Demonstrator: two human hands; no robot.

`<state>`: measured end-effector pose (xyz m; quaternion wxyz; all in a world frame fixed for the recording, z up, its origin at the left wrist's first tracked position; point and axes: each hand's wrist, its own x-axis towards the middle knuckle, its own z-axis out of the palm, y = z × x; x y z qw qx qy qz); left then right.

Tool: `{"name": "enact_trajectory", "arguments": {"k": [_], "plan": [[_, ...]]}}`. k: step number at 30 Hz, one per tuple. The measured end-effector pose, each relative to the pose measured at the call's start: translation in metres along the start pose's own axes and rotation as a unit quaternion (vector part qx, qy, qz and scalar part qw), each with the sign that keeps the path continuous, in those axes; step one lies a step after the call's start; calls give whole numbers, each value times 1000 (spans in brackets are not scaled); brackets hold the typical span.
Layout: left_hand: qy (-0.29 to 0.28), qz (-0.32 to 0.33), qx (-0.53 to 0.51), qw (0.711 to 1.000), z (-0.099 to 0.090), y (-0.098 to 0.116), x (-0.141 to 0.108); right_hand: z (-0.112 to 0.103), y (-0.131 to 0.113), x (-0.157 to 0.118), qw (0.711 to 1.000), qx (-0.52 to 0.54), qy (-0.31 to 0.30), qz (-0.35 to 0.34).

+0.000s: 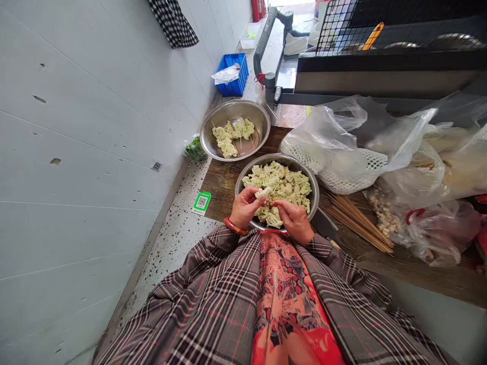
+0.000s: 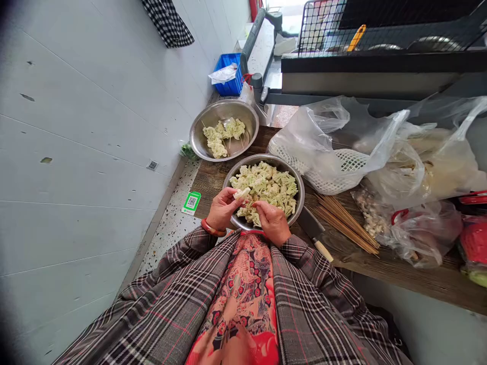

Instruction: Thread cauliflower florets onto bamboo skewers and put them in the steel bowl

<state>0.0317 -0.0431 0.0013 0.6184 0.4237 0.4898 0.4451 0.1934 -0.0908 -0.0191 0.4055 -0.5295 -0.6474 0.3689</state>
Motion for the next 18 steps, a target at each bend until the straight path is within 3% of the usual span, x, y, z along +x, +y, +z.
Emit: {"name": "enact_trajectory", "arguments": {"k": [8, 12, 18], "plan": [[-33, 43, 90, 994, -6, 0, -2, 6, 2, 1, 999, -39, 2, -26], [-68, 33, 112, 991, -1, -8, -6, 9, 0, 6, 997, -68, -2, -26], [-11, 2, 54, 998, -1, -10, -4, 7, 3, 7, 1000, 18, -10, 19]]}}
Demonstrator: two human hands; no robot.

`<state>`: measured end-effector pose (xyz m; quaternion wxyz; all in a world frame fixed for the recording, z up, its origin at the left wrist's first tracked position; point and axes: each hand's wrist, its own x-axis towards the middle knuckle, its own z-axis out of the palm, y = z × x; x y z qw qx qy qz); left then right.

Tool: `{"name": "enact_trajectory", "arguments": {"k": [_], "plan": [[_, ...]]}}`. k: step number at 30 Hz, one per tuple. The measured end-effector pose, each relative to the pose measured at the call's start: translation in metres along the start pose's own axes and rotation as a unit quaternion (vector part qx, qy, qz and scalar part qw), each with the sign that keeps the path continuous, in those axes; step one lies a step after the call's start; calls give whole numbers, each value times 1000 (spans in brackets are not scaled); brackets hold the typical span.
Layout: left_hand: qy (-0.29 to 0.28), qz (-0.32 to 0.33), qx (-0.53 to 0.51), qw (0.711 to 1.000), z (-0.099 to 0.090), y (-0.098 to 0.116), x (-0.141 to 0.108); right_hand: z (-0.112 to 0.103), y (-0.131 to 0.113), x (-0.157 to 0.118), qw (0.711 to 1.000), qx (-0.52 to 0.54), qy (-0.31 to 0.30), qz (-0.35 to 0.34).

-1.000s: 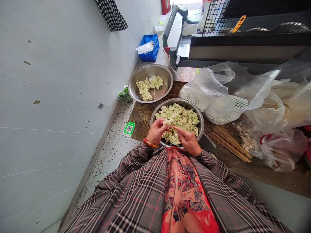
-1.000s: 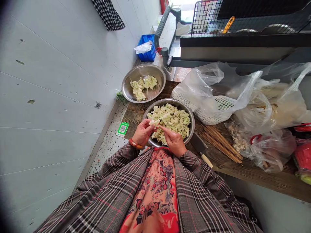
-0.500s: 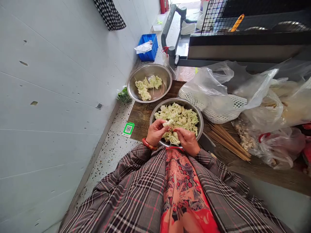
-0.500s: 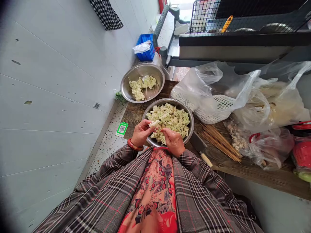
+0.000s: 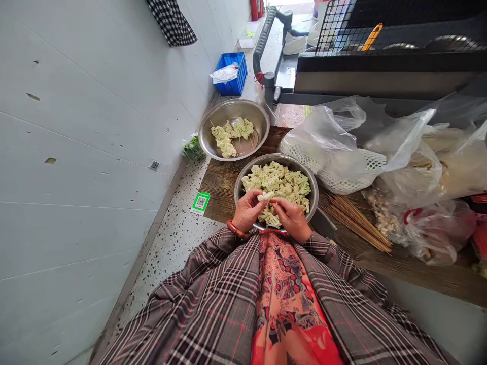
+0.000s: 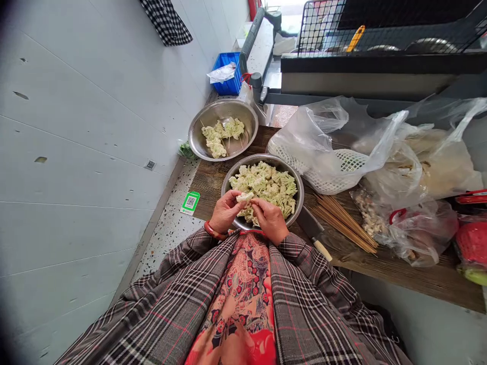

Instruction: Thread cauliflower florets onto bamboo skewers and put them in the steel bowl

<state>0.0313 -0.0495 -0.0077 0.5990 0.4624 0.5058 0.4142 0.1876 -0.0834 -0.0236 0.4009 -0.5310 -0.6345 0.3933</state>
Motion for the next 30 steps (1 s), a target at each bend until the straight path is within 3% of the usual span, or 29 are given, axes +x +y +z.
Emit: {"name": "enact_trajectory", "arguments": {"k": [5, 12, 16, 18, 20, 22, 26, 28, 30], "plan": [[35, -21, -45, 998, -4, -2, 2, -2, 5, -6, 999, 39, 2, 37], [-44, -8, 4, 999, 9, -1, 7, -2, -2, 2, 998, 27, 47, 31], [-70, -4, 28, 997, -6, -9, 22, -18, 11, 5, 995, 17, 83, 53], [-52, 8, 114, 992, -16, -22, 29, -28, 20, 3, 992, 15, 99, 79], [-81, 30, 238, 967, -21, -40, 32, -34, 27, -1, 989, 20, 101, 103], [-158, 56, 339, 926, -21, -58, 32, -35, 30, -5, 988, 28, 99, 117], [-250, 89, 469, 843, -12, -88, 30, -26, 29, -11, 990, 45, 81, 111], [-260, 84, 501, 821, -9, -96, 31, -22, 28, -12, 990, 41, 74, 109], [-262, 74, 500, 822, -9, -99, 32, -22, 29, -12, 990, 35, 77, 111]]}}
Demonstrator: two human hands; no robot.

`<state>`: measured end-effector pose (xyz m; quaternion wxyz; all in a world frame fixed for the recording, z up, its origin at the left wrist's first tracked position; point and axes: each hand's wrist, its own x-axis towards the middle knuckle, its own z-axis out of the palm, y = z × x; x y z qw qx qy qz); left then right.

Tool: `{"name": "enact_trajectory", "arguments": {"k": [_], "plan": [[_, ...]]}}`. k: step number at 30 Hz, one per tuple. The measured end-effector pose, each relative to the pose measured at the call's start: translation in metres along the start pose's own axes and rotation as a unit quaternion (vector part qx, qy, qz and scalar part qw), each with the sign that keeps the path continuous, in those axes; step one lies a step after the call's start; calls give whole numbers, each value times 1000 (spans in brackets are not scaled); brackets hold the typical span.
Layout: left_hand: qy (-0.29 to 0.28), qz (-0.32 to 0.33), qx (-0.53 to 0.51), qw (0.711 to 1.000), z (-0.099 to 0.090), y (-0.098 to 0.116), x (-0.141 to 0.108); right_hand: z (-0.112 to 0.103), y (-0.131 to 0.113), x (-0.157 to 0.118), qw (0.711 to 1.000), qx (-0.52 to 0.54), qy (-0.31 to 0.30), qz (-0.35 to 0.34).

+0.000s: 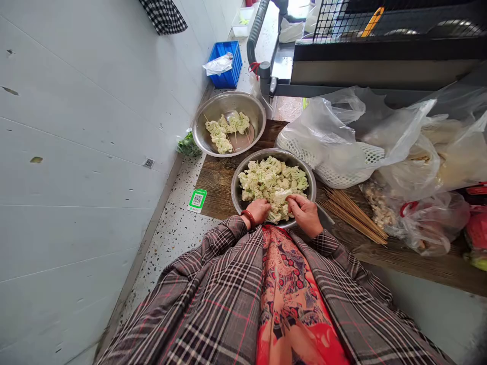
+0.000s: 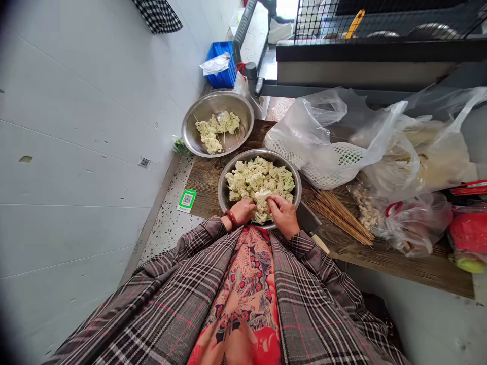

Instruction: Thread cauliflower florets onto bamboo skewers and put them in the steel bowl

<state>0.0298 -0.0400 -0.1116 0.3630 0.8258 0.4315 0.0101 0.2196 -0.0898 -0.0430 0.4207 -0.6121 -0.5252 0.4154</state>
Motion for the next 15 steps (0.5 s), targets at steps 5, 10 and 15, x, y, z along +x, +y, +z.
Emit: {"name": "enact_trajectory", "arguments": {"k": [5, 10, 15], "plan": [[40, -6, -131, 991, -17, 0, -3, -6, 2, 2, 1000, 2, 10, 10], [95, -59, -408, 906, -52, 12, -9, -5, 3, 3, 1000, -3, -5, 4], [122, -74, -570, 809, -80, 31, -13, 4, 4, 4, 999, 8, -47, -9]]}}
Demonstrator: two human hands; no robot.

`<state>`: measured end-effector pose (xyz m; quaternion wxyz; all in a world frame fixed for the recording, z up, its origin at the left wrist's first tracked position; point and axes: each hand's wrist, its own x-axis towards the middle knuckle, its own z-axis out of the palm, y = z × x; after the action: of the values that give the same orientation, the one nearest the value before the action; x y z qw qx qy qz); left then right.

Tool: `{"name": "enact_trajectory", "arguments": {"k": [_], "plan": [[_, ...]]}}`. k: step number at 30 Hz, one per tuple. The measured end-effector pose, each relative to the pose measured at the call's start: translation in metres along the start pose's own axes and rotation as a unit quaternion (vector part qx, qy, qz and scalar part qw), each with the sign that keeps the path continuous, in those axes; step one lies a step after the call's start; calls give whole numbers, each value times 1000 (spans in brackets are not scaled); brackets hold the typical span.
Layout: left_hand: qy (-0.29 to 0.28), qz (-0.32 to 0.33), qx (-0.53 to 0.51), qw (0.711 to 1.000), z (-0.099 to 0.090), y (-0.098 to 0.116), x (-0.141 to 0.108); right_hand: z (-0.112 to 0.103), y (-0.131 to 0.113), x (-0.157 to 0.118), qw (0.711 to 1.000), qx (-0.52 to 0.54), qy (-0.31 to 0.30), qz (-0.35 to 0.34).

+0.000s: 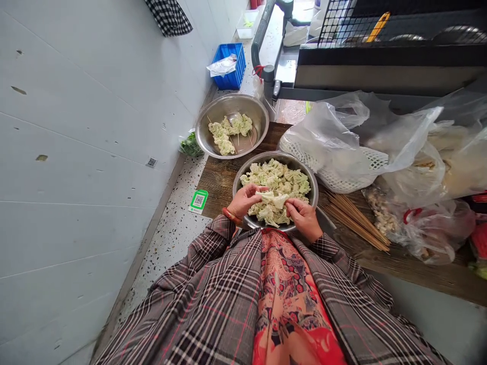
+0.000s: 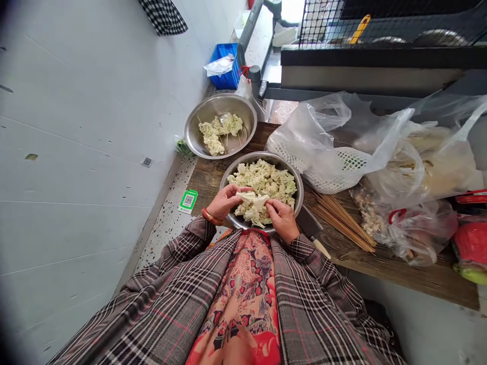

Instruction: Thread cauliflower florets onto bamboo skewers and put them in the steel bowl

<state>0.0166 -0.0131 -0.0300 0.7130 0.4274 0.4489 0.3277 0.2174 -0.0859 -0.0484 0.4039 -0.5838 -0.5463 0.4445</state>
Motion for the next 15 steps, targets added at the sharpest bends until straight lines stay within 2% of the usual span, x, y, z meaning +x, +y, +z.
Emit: {"name": "enact_trajectory", "arguments": {"k": [5, 8, 12, 15], "plan": [[26, -23, -101, 994, 11, 13, -3, 5, -3, -4, 999, 10, -34, -3], [51, -32, -92, 994, 14, 14, -3, 5, -6, -6, 999, 14, -32, 0], [51, -33, -75, 995, 13, 16, -5, 5, -6, -8, 1000, 16, -23, 0], [59, -11, -41, 997, 10, 15, -5, 5, -4, -9, 1000, 10, -21, -6]]}}
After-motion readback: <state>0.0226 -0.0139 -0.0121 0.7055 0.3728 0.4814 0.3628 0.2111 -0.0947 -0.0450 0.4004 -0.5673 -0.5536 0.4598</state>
